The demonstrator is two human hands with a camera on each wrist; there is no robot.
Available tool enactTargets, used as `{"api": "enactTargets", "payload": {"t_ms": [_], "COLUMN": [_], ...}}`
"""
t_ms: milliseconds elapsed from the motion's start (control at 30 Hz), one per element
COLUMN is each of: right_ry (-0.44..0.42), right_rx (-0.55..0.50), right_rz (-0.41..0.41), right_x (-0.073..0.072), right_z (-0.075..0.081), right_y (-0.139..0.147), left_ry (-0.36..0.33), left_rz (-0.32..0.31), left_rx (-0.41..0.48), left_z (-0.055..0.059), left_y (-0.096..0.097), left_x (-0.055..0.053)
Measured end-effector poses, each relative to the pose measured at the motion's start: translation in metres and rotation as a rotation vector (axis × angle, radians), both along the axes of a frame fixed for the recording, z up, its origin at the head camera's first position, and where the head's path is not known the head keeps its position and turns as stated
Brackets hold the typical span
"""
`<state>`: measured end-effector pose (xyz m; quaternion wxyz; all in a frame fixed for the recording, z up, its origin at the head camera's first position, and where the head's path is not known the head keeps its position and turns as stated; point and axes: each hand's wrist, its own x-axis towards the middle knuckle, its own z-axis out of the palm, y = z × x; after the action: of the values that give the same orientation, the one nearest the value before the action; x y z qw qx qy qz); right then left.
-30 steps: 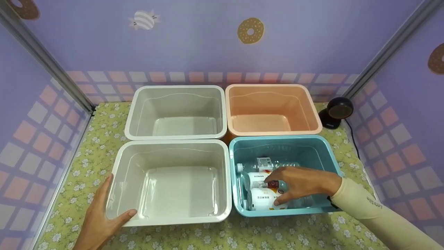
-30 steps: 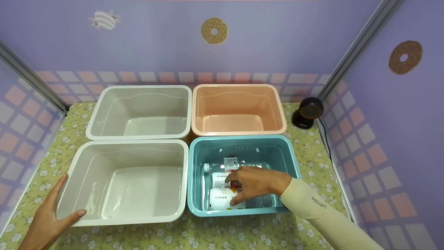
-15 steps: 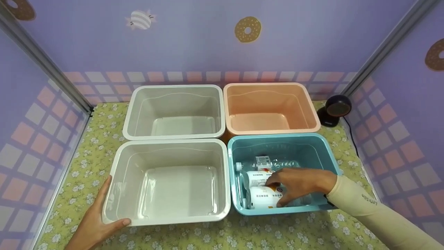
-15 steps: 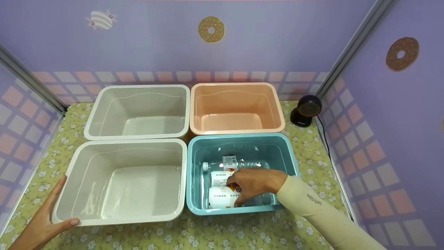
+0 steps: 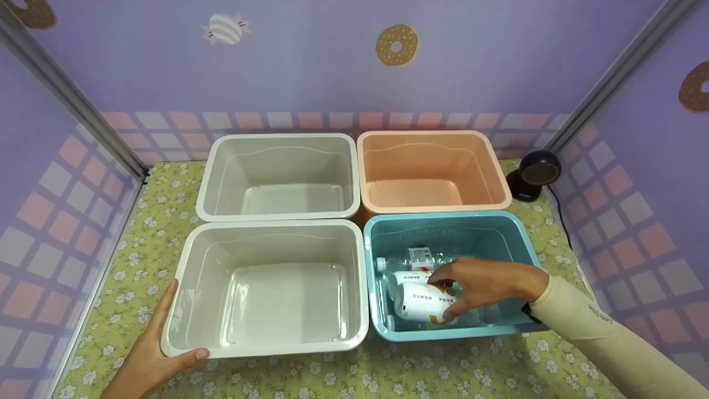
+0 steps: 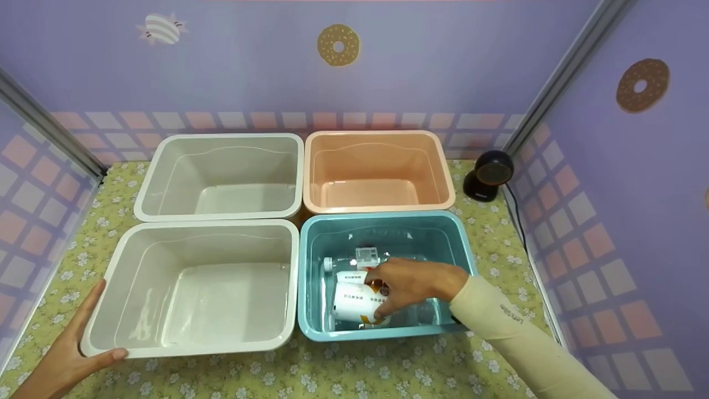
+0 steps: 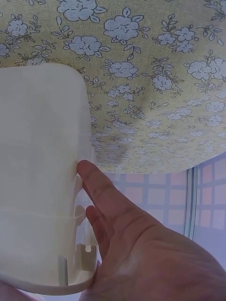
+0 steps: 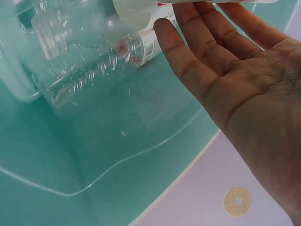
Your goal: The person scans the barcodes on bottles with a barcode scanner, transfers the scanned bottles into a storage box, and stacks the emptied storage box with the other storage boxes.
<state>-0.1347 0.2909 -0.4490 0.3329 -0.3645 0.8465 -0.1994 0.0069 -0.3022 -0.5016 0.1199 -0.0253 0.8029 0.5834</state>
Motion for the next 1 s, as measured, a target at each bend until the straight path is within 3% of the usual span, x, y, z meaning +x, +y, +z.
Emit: {"api": "enactTargets", "payload": {"t_ms": [267,467,700,1000], "right_ry": [-0.013,0.033,0.040,-0.101], "right_rx": [-0.067,-0.129,-0.217,-0.378], "right_rz": [-0.072,-0.111,-0.144,-0.169], "right_x": [-0.005,-0.008,-0.012,-0.021], "right_z": [0.009,0.021,0.032,0.030], "right_y": [0.011,0.021,0.032,0.045], "left_ry": [-0.042,-0.050,-0.003,0.000], "left_rz": [0.015,0.014,0.003,0.002], "left_rx": [0.066,0.088,-0.012,-0.048], "left_z": [-0.001,-0.001,0.001,0.000], "left_y": [0.001,0.002,0.002,0.001], "left_x": [0.001,0.000,0.003,0.002]}}
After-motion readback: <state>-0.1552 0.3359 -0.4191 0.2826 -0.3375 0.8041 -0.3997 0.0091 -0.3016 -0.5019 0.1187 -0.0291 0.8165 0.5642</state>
